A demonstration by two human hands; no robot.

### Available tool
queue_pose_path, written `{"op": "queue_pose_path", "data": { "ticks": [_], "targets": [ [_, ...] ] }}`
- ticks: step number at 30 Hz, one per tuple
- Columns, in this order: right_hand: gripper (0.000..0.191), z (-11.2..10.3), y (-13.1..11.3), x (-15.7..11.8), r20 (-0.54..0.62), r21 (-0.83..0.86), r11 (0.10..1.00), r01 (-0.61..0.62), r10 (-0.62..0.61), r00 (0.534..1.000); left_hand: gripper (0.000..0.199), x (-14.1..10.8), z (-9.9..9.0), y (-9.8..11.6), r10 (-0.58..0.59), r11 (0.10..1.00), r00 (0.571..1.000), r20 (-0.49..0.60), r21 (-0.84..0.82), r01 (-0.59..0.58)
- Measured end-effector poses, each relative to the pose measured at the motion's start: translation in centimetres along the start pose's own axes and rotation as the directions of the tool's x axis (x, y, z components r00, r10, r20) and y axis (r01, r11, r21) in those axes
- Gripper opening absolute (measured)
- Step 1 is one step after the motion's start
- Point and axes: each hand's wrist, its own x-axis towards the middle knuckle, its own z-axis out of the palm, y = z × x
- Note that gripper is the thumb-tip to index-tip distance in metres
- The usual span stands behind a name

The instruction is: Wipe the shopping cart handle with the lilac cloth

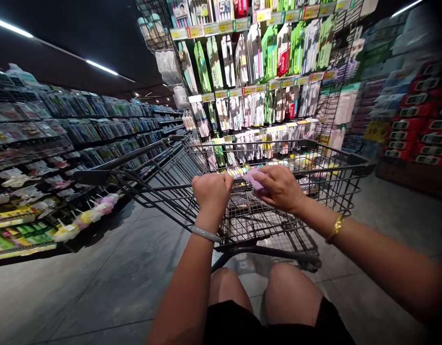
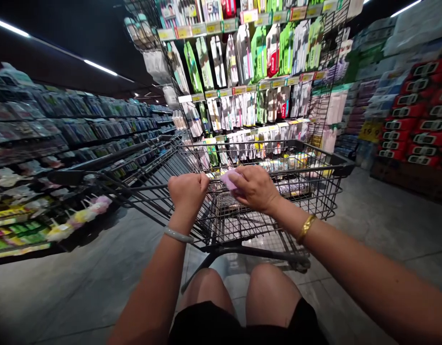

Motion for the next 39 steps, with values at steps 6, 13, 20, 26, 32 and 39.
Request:
{"op": "queue_pose_path", "data": {
  "ticks": [6,13,20,26,32,39],
  "targets": [
    [0.024,-2.8,4.1,2.1,0.056,-0.071,0.973,-0.22,0.224,0.973,0.053,0.1,-0.1,0.1,-0.006,1.0,0.999,0.035,-0.006,0.006],
    [0.043,-1.7,-0.5,1.6,0.113,-0.082,0.996,-0.046,0.055,0.992,0.05,0.3,-2.1,0.8,0.014,1.0,0.996,0.092,-0.027,-0.012],
    [0.045,-2.8,2.1,1.8,0.24,0.022,0.994,0.104,-0.107,0.965,0.062,3.6,-1.9,4.4,0.183,0.98,0.94,0.289,-0.126,-0.152],
    [0.033,-3.0,3.7,1.2,0.085,0.016,0.985,-0.169,0.167,0.982,0.065,4.7,-0.2,4.9,0.224,0.974,0.849,0.478,-0.128,-0.185],
    [0.033,-2.7,2.9,0.3,0.074,0.005,0.979,-0.205,0.204,0.976,0.055,4.8,-0.4,4.7,0.203,0.979,0.828,0.523,-0.124,-0.161],
    [0.029,-4.0,5.0,2.6,0.129,-0.076,0.948,-0.31,0.318,0.939,0.047,4.5,0.3,4.7,0.179,0.98,0.845,0.504,-0.165,-0.109]
  ]
}}
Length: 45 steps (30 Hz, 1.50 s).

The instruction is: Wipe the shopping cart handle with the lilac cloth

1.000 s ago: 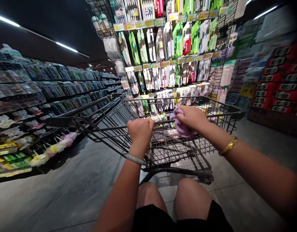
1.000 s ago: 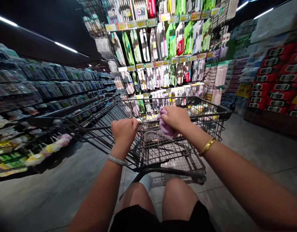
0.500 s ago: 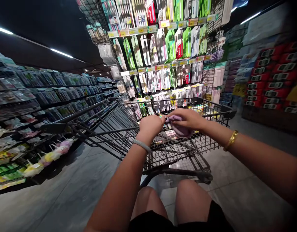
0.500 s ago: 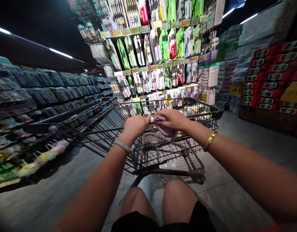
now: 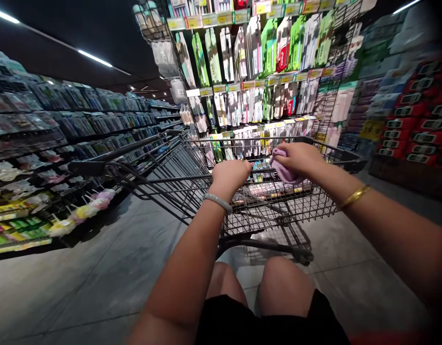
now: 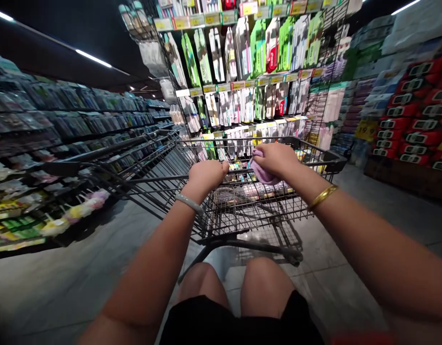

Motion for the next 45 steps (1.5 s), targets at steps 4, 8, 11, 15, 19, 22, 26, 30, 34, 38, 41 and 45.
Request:
{"op": "queue_pose_path", "data": {
  "ticks": [4,8,11,15,19,22,26,30,34,38,41,45],
  "targets": [
    [0.038,1.5,-1.7,-3.0,-0.118,0.002,0.979,0.204,-0.203,0.972,0.043,0.1,0.1,-0.3,-0.01,1.0,1.0,-0.009,-0.013,0.01],
    [0.046,1.0,-0.5,-3.0,-0.014,0.064,0.971,0.232,-0.231,0.973,0.04,0.2,0.2,-0.6,-0.003,1.0,1.0,0.004,0.001,0.003],
    [0.034,0.1,-0.2,-0.5,0.171,0.186,0.982,0.037,-0.07,0.983,0.038,0.1,0.2,-0.6,0.01,1.0,1.0,0.003,0.011,-0.01],
    [0.034,1.2,-3.5,-0.2,0.038,0.131,0.991,0.031,-0.036,0.999,0.044,-0.2,-0.2,-0.4,0.005,1.0,1.0,-0.001,0.021,-0.005],
    [0.04,2.3,-4.7,-2.1,-0.062,0.129,0.977,0.172,-0.165,0.984,0.039,-0.6,-0.7,-0.4,0.015,0.999,1.0,0.003,0.038,-0.015],
    [0.035,2.0,-3.1,-1.7,-0.065,0.103,0.989,0.11,-0.104,0.992,0.037,-0.7,-0.7,-0.3,0.025,0.999,1.0,0.0,0.046,-0.025],
    [0.037,2.5,-3.3,-1.4,-0.14,0.048,0.999,-0.011,0.018,0.99,0.042,-0.5,-0.4,-0.2,0.017,0.998,1.0,-0.021,0.053,-0.016],
    [0.041,3.4,-4.7,-3.0,-0.128,0.053,0.985,0.166,-0.158,0.979,0.044,-0.4,-0.2,-0.5,0.011,0.998,0.999,-0.033,0.059,-0.009],
    [0.038,2.3,-2.8,-2.3,-0.091,0.058,0.991,0.12,-0.114,0.989,0.045,-0.4,-0.2,-0.5,0.011,0.998,1.0,-0.023,0.055,-0.009],
    [0.041,2.1,-2.6,-1.4,-0.139,0.03,0.999,0.011,-0.007,0.99,0.036,-0.4,-0.3,-0.4,0.026,0.998,1.0,-0.012,0.062,-0.025],
    [0.041,2.6,-3.2,-2.5,-0.128,0.041,0.987,0.155,-0.149,0.98,0.03,-0.4,-0.4,-0.6,0.035,0.997,0.999,0.008,0.061,-0.036],
    [0.041,1.7,-1.1,-3.3,-0.081,0.088,0.969,0.229,-0.223,0.972,0.028,-0.5,-0.3,-0.9,0.04,0.998,0.999,0.016,0.056,-0.041]
  ]
}}
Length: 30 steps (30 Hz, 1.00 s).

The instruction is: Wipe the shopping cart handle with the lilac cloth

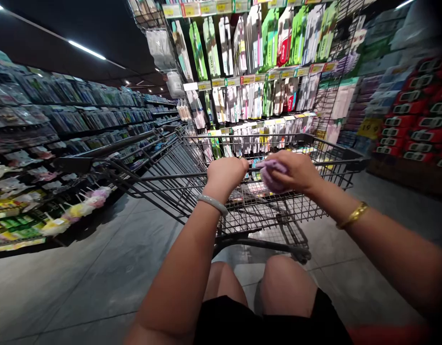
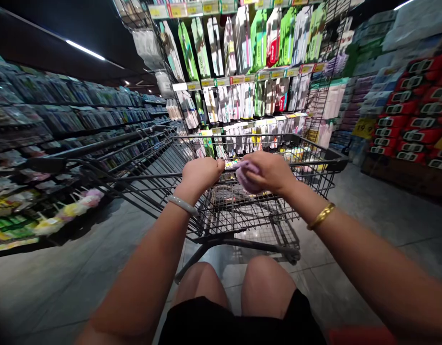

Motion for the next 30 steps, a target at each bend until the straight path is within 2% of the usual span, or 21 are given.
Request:
{"op": "queue_pose_path", "data": {
  "ticks": [1,3,4,5,6,7,9,10,11,13,15,16,18,21,24,25,27,29,30],
  "targets": [
    [0.04,-0.4,0.7,0.1,-0.019,-0.017,0.994,-0.104,0.104,0.994,0.029,0.0,0.1,0.0,0.006,1.0,1.0,-0.001,0.002,-0.006],
    [0.04,-0.8,1.6,0.5,-0.047,-0.085,0.937,-0.34,0.337,0.94,0.031,-0.1,0.2,0.0,0.015,1.0,1.0,-0.007,0.008,-0.015],
    [0.04,-0.8,1.6,0.6,-0.062,-0.122,0.901,-0.417,0.413,0.909,0.032,-0.1,0.3,0.1,0.015,1.0,1.0,-0.011,0.01,-0.015],
    [0.04,-0.7,1.3,0.6,-0.075,-0.144,0.885,-0.443,0.437,0.897,0.032,0.0,0.3,0.1,0.011,1.0,1.0,-0.015,0.01,-0.011],
    [0.039,-0.4,0.7,0.5,-0.085,-0.146,0.9,-0.41,0.402,0.912,0.033,0.0,0.3,0.1,0.006,1.0,1.0,-0.017,0.008,-0.006],
    [0.039,-0.2,0.2,0.3,-0.098,-0.137,0.935,-0.326,0.315,0.944,0.033,0.1,0.2,0.1,-0.002,1.0,1.0,-0.018,0.006,0.002],
    [0.04,0.2,-0.6,-0.3,-0.109,-0.102,0.991,-0.09,0.078,0.991,0.036,0.1,0.1,0.1,-0.017,1.0,1.0,-0.018,0.002,0.017],
    [0.041,0.2,-0.7,-0.5,-0.09,-0.081,0.997,0.002,-0.009,0.996,0.038,0.1,0.0,0.1,-0.023,1.0,1.0,-0.018,0.001,0.023],
    [0.042,0.1,-0.4,-0.5,-0.056,-0.065,0.997,0.031,-0.035,0.998,0.04,0.0,-0.1,0.1,-0.027,1.0,0.999,-0.019,0.002,0.027],
    [0.039,-0.5,0.5,0.2,0.025,-0.058,0.996,-0.075,0.076,0.997,0.04,-0.3,-0.3,0.1,-0.02,1.0,1.0,-0.02,0.009,0.02],
    [0.032,-1.1,1.1,1.4,0.078,-0.084,0.972,-0.221,0.228,0.971,0.038,-0.5,-0.5,0.2,-0.001,1.0,1.0,-0.017,0.024,0.002],
    [0.03,-1.2,1.0,2.0,0.085,-0.102,0.961,-0.257,0.266,0.96,0.037,-0.6,-0.5,0.3,0.006,0.999,1.0,-0.015,0.032,-0.006],
    [0.029,-1.0,-0.1,2.7,0.079,-0.109,0.965,-0.239,0.248,0.966,0.038,-0.7,-0.7,0.3,0.009,0.999,1.0,-0.007,0.048,-0.009],
    [0.035,-0.1,-2.3,2.2,0.057,-0.064,0.991,-0.115,0.119,0.991,0.037,-0.7,-0.9,0.0,0.012,0.997,1.0,0.02,0.07,-0.014],
    [0.038,-0.2,-2.2,1.4,0.071,-0.005,0.999,-0.037,0.037,0.997,0.031,-0.8,-1.1,-0.3,0.041,0.995,0.997,0.059,0.09,-0.047],
    [0.037,-0.5,-1.5,1.3,0.08,-0.005,0.998,-0.069,0.069,0.994,0.031,-0.9,-1.1,-0.4,0.05,0.994,0.996,0.067,0.096,-0.056],
    [0.033,-1.1,0.1,1.6,0.079,-0.055,0.977,-0.205,0.209,0.975,0.032,-1.1,-1.2,-0.4,0.06,0.992,0.995,0.073,0.104,-0.068],
    [0.031,-1.4,1.0,1.9,0.04,-0.133,0.933,-0.335,0.343,0.938,0.032,-1.2,-1.3,-0.3,0.063,0.992,0.995,0.075,0.108,-0.071],
    [0.03,-1.3,1.0,1.9,0.003,-0.163,0.917,-0.364,0.369,0.929,0.033,-1.2,-1.3,-0.3,0.064,0.992,0.995,0.075,0.108,-0.072]
  ]
}}
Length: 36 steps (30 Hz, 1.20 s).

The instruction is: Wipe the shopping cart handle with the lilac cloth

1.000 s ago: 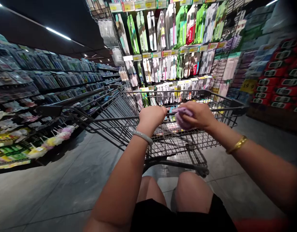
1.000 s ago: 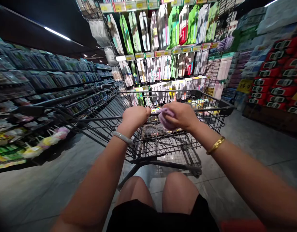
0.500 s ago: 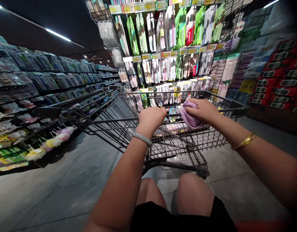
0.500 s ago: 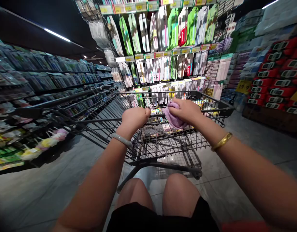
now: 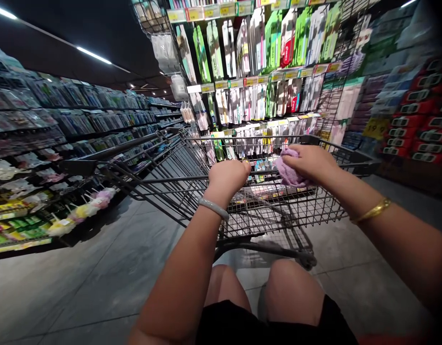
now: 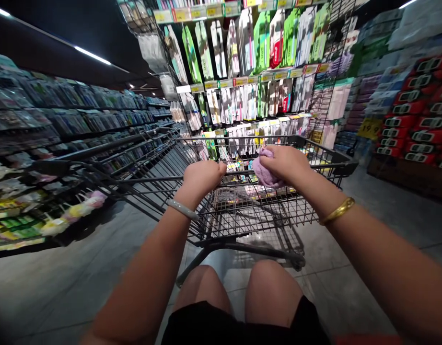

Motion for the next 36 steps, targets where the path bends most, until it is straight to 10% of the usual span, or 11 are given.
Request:
{"op": "queue_pose_path", "data": {
  "ticks": [3,8,15,21,29,36],
  "targets": [
    [0.03,1.2,-1.1,-1.2,-0.178,0.0,0.991,0.134,-0.132,0.975,0.035,0.1,0.0,-0.1,-0.005,1.0,1.0,0.0,-0.009,0.005],
    [0.034,2.4,-0.4,-3.3,-0.315,-0.1,0.792,0.602,-0.6,0.736,0.033,-0.1,0.3,-0.9,-0.023,0.999,1.0,-0.003,-0.028,0.023],
    [0.028,2.8,-0.7,-3.4,-0.492,0.01,0.969,0.246,-0.209,0.845,0.047,-0.7,0.4,-1.7,-0.097,0.993,0.995,0.007,-0.063,0.097],
    [0.032,4.1,-1.6,-4.0,-0.429,-0.179,0.762,0.622,-0.629,0.648,0.037,-1.4,0.2,-2.3,-0.074,0.997,0.997,0.009,-0.026,0.074],
    [0.034,4.7,-2.5,-3.4,-0.528,-0.122,0.902,0.414,-0.412,0.742,0.039,-0.6,0.4,-1.9,-0.12,0.991,0.993,0.018,-0.057,0.121],
    [0.041,6.2,-1.7,-4.2,-0.549,-0.212,0.761,0.613,-0.612,0.569,0.035,-0.2,0.6,-1.5,-0.11,0.993,0.994,-0.024,-0.051,0.109]
  ]
}}
